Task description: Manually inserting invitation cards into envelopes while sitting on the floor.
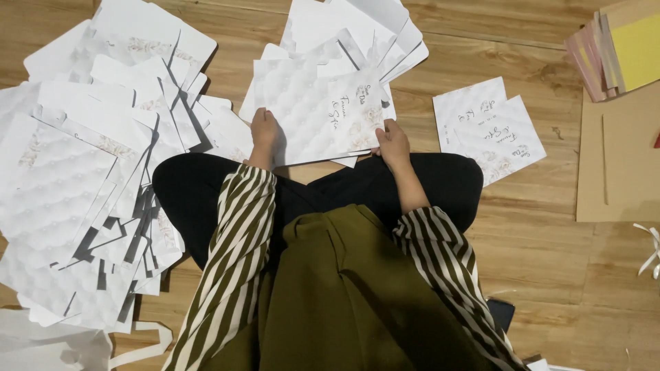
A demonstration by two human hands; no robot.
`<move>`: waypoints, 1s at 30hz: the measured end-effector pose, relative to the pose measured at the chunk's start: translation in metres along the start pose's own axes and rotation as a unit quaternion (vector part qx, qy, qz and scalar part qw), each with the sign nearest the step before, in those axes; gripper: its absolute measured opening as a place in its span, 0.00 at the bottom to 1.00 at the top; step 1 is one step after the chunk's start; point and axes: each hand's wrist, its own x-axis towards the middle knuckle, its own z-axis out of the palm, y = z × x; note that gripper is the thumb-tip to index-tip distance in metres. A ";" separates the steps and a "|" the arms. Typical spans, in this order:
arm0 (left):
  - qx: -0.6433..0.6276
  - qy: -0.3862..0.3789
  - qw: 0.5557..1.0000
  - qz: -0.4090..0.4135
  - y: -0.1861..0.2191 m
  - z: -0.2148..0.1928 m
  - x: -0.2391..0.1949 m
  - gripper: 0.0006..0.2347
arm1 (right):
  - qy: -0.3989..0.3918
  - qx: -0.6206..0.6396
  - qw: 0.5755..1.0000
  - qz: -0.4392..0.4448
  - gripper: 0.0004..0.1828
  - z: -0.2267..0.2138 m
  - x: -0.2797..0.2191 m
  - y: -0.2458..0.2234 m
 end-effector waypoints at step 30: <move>-0.090 -0.055 0.994 -0.016 -0.021 0.026 0.015 0.19 | 0.047 -0.176 0.982 -0.048 0.15 0.009 0.012 0.013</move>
